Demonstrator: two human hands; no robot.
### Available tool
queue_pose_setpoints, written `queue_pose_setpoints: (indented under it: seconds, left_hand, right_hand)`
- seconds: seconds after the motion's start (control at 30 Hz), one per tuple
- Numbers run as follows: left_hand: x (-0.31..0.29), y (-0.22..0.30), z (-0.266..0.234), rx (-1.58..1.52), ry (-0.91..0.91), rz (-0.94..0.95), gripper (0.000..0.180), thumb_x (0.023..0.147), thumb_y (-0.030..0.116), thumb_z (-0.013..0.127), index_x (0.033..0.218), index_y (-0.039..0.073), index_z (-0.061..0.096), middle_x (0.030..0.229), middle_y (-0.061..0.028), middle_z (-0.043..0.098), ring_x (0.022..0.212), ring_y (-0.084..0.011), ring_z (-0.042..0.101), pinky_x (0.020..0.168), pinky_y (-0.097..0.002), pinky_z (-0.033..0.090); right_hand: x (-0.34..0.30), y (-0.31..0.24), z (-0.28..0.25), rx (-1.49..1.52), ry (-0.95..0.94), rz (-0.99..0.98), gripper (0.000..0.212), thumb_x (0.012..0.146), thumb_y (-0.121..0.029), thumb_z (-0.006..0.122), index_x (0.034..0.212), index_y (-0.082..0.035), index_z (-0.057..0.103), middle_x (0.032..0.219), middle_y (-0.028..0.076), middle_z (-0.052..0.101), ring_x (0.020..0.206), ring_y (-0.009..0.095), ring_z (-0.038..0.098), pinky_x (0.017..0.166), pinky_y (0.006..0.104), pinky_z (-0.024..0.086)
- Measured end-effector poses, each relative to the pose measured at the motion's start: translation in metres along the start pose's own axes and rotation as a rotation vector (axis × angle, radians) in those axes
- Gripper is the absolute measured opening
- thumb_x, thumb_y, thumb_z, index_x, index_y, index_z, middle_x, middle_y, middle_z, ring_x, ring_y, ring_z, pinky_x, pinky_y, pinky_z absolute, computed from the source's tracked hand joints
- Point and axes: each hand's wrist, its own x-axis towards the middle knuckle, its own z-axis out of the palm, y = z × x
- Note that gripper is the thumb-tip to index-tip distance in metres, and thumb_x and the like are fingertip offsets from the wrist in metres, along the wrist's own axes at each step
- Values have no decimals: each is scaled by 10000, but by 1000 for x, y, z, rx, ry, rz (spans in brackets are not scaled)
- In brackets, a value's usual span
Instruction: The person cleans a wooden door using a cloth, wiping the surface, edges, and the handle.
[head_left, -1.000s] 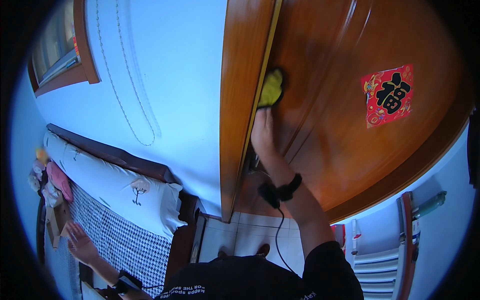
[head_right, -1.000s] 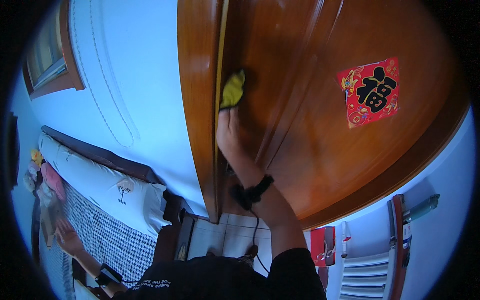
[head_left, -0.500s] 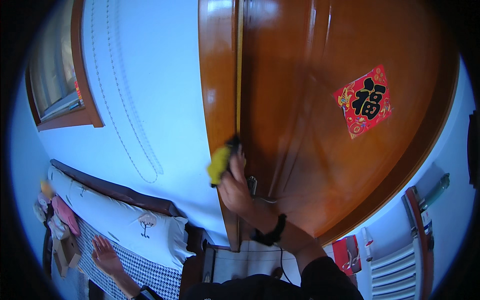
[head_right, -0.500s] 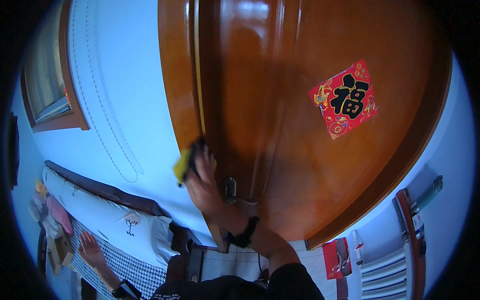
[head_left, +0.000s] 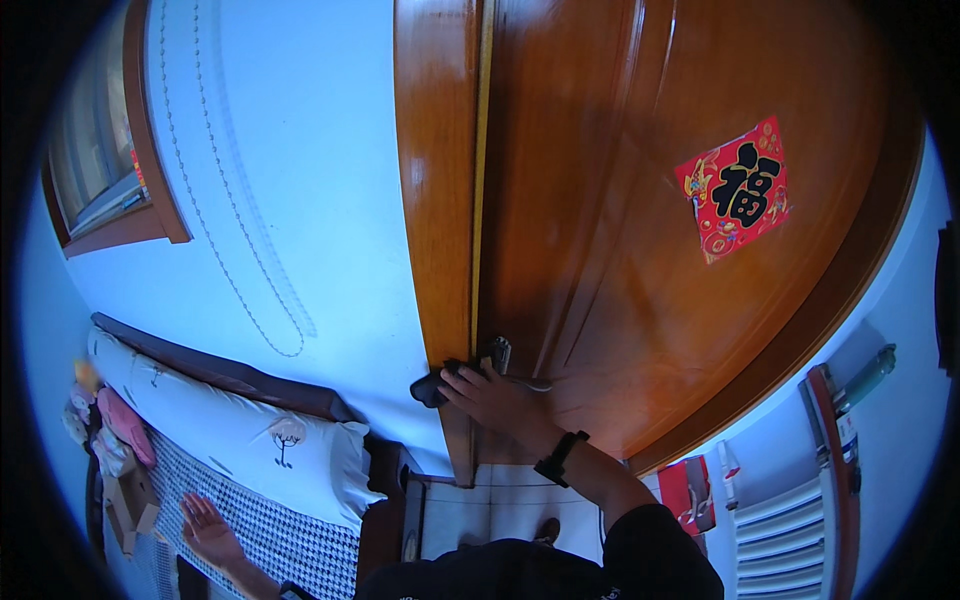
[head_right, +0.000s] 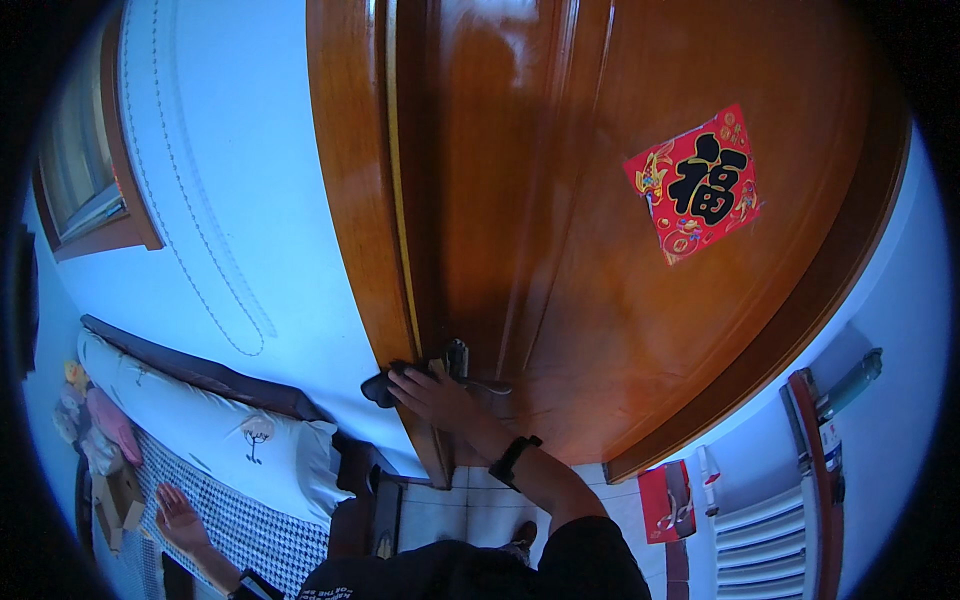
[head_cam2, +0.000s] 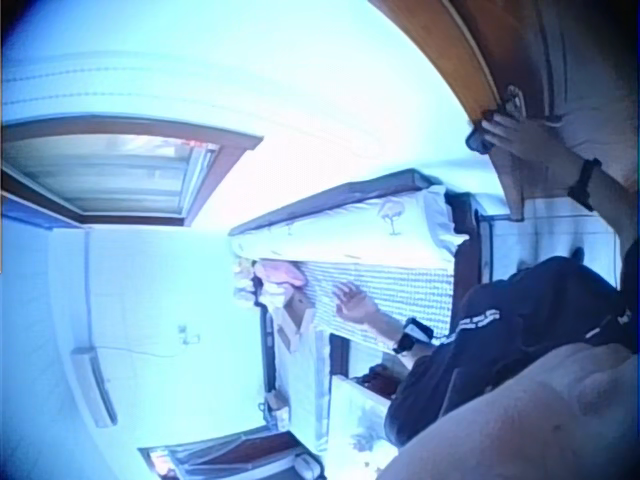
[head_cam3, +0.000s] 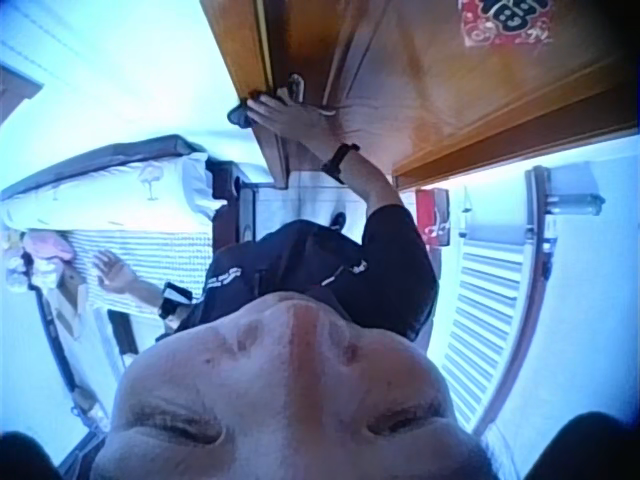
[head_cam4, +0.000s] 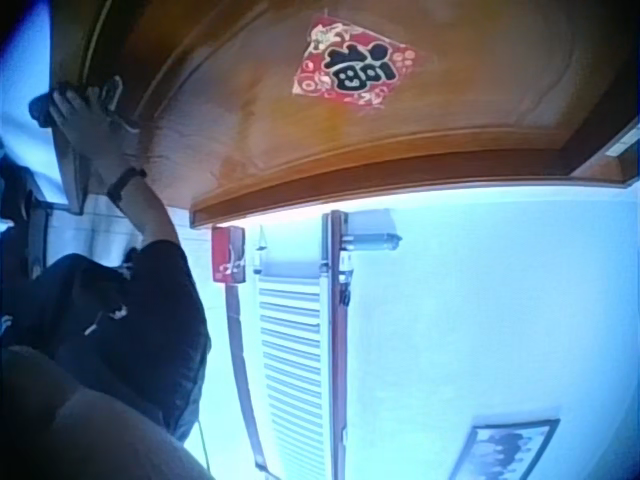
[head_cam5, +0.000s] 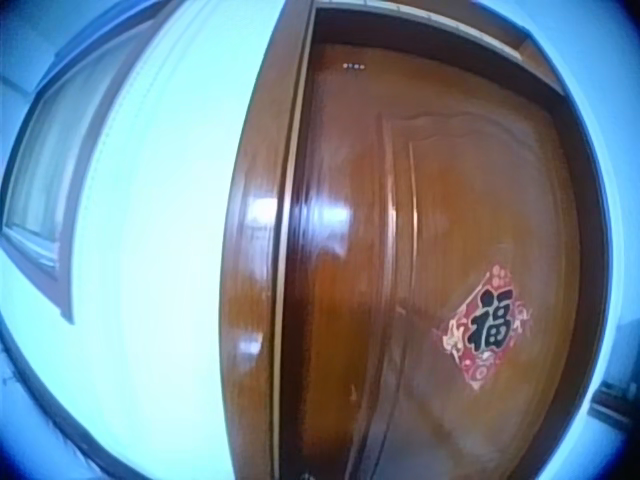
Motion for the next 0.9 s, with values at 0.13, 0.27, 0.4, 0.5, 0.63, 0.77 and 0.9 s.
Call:
queue_pose_setpoints:
  seconds: [0.13, 0.27, 0.4, 0.5, 0.63, 0.77, 0.9]
  left_hand:
    - [16, -11, -10, -38, -79, -46, 526, 923, 205, 406, 1375, -31, 274, 1388, -197, 365, 1289, -301, 368, 1064, -423, 349]
    - [5, -13, 11, -46, -68, -52, 527, 922, 196, 408, 1378, -28, 269, 1389, -196, 363, 1296, -303, 358, 1069, -425, 340]
    - [1, -18, 16, -46, -92, -59, 527, 922, 192, 405, 1382, -23, 263, 1393, -191, 359, 1299, -301, 353, 1071, -425, 336]
    - [-4, -24, 20, -63, -79, -62, 525, 922, 193, 406, 1381, -20, 266, 1395, -185, 358, 1297, -298, 356, 1069, -421, 342]
    - [4, -22, 0, -26, -84, -53, 525, 923, 196, 406, 1381, -20, 267, 1402, -180, 352, 1298, -296, 355, 1070, -420, 341]
    - [2, -21, 4, -9, -73, -44, 525, 928, 208, 393, 1382, -21, 263, 1405, -179, 347, 1299, -295, 354, 1074, -418, 336]
    - [-15, -22, 13, 16, -83, -29, 533, 930, 219, 389, 1386, -22, 253, 1405, -180, 347, 1304, -294, 346, 1082, -413, 325]
  right_hand:
    - [-8, 34, -9, 98, 399, 73, 467, 841, -138, 597, 1287, -103, 462, 1405, 130, 363, 1309, 328, 323, 1025, 499, 347]
    - [60, 150, -103, -156, 807, 258, 488, 818, -21, 596, 1280, -106, 464, 1422, 212, 298, 1279, 450, 319, 1017, 554, 319]
    - [117, 204, -174, -296, 772, 346, 445, 843, -143, 601, 1275, -122, 494, 1431, 181, 298, 1321, 391, 272, 1016, 583, 281]
    - [124, 205, -156, -417, 616, 384, 395, 849, -199, 599, 1231, -115, 540, 1427, 166, 310, 1325, 357, 275, 1015, 585, 275]
    - [95, 169, -104, -338, 463, 379, 369, 823, -206, 624, 1173, -96, 581, 1422, 149, 325, 1317, 330, 294, 998, 572, 294]
    - [44, 144, -51, -234, 353, 307, 353, 842, -211, 582, 1181, -115, 570, 1447, 116, 304, 1327, 300, 288, 999, 549, 298]
    - [-17, 120, -17, -207, -69, 120, 382, 897, -224, 476, 1271, -157, 503, 1486, 65, 244, 1363, 249, 230, 1049, 486, 261]
